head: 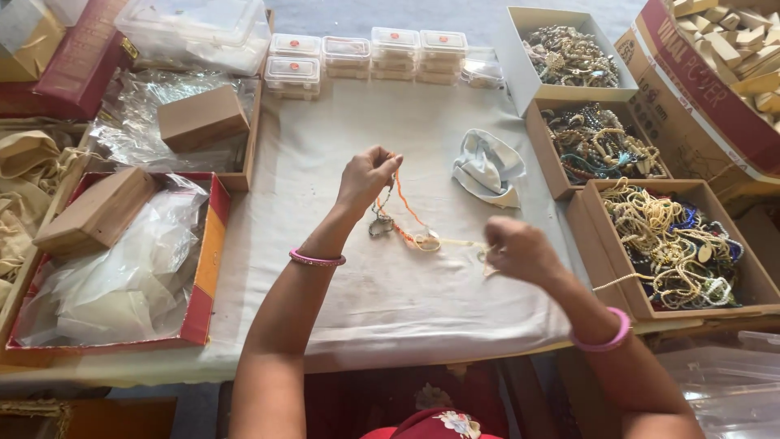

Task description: The person cleans various pieces of jewelry, including necklaces and bracelets, using a white cloth. They wipe the items, place them into small beige pouches, and then put the pouches into clear plastic containers. The person also handles a long beaded necklace, wiping it with the cloth.

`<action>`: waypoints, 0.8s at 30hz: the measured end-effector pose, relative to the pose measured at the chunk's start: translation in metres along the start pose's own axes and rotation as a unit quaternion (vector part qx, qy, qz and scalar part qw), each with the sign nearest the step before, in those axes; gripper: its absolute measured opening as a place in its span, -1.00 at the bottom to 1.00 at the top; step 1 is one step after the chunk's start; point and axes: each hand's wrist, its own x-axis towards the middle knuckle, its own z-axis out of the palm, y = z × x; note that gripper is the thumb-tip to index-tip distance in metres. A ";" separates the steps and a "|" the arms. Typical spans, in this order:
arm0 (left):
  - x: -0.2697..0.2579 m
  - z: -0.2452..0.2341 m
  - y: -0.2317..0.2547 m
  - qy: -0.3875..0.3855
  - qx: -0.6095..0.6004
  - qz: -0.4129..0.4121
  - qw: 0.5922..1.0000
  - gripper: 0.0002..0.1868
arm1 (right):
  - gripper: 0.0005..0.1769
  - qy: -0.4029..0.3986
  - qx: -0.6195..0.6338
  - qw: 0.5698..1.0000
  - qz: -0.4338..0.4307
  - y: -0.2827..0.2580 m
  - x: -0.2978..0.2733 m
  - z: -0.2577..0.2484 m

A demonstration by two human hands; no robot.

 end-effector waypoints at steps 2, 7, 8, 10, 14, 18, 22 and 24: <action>0.000 -0.004 -0.011 0.011 0.097 -0.020 0.995 -0.74 | -0.85 0.052 0.053 0.997 0.031 0.008 -0.001 -0.038; 0.022 -0.031 -0.077 0.072 0.067 -0.046 0.994 -0.72 | -0.67 0.260 0.240 0.935 0.028 0.088 -0.015 -0.147; 0.024 -0.045 -0.093 0.067 0.065 -0.045 0.995 -0.72 | -0.67 0.263 0.237 0.935 0.030 0.095 -0.014 -0.170; 0.038 -0.054 -0.125 0.125 0.136 0.020 0.983 -0.74 | -0.63 0.333 0.277 0.901 -0.034 0.110 -0.028 -0.229; 0.032 -0.061 -0.137 0.160 0.207 0.052 0.964 -0.72 | -0.73 0.410 0.219 0.885 0.006 0.165 -0.064 -0.307; 0.012 -0.053 -0.096 0.172 0.235 0.018 0.956 -0.68 | -0.84 0.402 -0.009 0.911 0.094 0.163 -0.077 -0.319; 0.006 -0.054 -0.091 0.161 0.249 0.001 0.955 -0.66 | -0.92 0.196 -0.283 0.917 0.200 0.130 -0.059 -0.250; 0.005 -0.058 -0.092 0.161 0.250 0.003 0.955 -0.66 | -0.77 0.146 -0.243 0.949 0.134 0.112 -0.057 -0.171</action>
